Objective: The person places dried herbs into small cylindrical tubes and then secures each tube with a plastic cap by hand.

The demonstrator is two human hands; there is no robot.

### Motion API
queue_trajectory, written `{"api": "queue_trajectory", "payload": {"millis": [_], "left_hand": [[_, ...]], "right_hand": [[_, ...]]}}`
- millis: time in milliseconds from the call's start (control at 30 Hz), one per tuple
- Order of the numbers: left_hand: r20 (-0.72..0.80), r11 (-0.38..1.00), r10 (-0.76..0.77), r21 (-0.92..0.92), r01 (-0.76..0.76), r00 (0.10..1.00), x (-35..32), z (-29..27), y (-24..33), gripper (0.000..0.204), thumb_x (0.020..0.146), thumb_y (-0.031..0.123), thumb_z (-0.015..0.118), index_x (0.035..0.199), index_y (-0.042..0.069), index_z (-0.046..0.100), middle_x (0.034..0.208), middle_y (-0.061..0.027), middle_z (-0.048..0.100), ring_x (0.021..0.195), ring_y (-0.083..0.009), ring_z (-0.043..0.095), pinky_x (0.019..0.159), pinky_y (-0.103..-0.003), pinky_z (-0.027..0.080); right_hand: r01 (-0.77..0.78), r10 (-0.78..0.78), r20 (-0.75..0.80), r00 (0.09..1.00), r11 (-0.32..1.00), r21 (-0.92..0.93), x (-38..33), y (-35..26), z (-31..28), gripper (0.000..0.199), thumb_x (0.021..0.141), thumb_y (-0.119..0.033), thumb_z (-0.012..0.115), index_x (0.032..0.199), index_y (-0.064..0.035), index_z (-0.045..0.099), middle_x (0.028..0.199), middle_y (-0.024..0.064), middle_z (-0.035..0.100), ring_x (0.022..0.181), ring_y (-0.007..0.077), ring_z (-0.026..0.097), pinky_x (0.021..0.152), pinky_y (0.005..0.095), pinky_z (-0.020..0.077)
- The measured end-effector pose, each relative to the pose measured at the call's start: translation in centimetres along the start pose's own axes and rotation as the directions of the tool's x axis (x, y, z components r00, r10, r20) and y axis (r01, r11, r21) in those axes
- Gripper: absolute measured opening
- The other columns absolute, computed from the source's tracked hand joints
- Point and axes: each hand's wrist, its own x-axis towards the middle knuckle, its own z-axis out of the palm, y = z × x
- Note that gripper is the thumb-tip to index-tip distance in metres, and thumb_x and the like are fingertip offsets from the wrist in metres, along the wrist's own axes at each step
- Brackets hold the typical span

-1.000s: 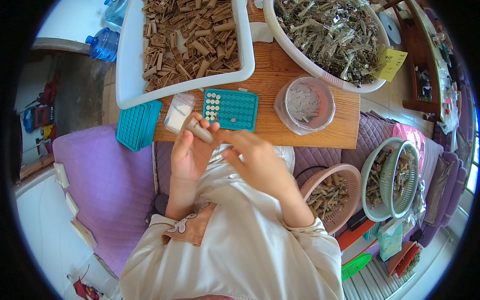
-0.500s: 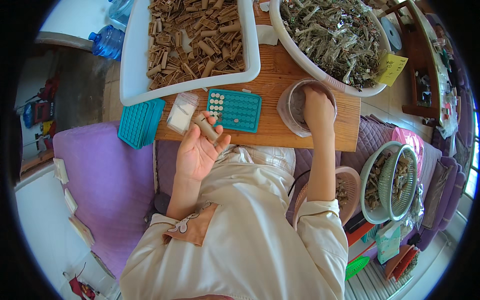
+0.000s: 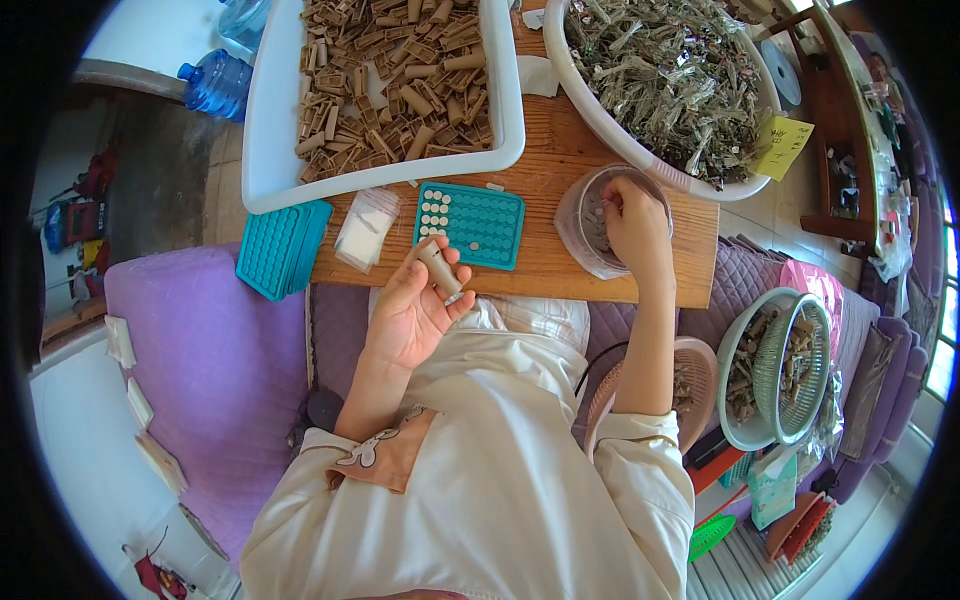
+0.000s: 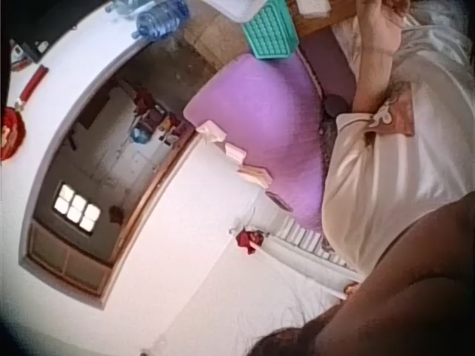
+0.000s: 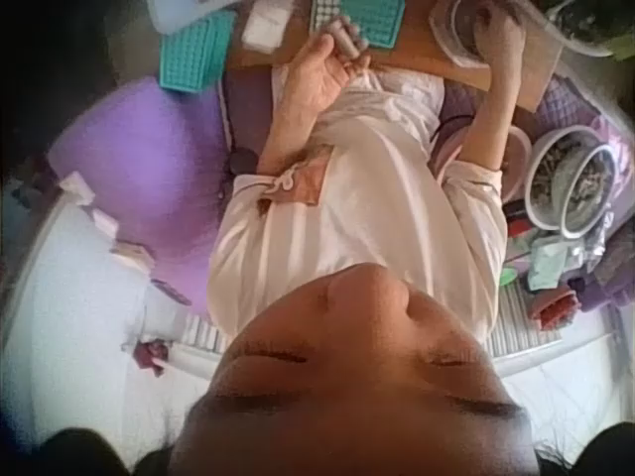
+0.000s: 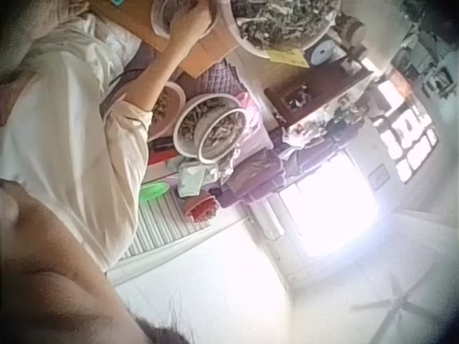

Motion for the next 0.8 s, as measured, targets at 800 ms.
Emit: {"api": "queue_trajectory", "payload": {"millis": [800], "left_hand": [[0.080,0.929,-0.123,0.360,0.087,0.989,-1.0,0.8,-0.1,0.041,0.087,0.028,0.045,0.119,0.003,0.037,0.101,-0.0070,0.054,0.087,-0.0164,0.058,0.054,-0.022,0.050]], "right_hand": [[0.293,-0.243,-0.167,0.956,0.725,0.624,-5.6,-11.7,0.1,0.009,0.070,0.006,0.056,0.075,-0.0017,0.053,0.086,0.0126,0.059,0.072,0.0210,0.061,0.058,0.0271,0.0499]]}}
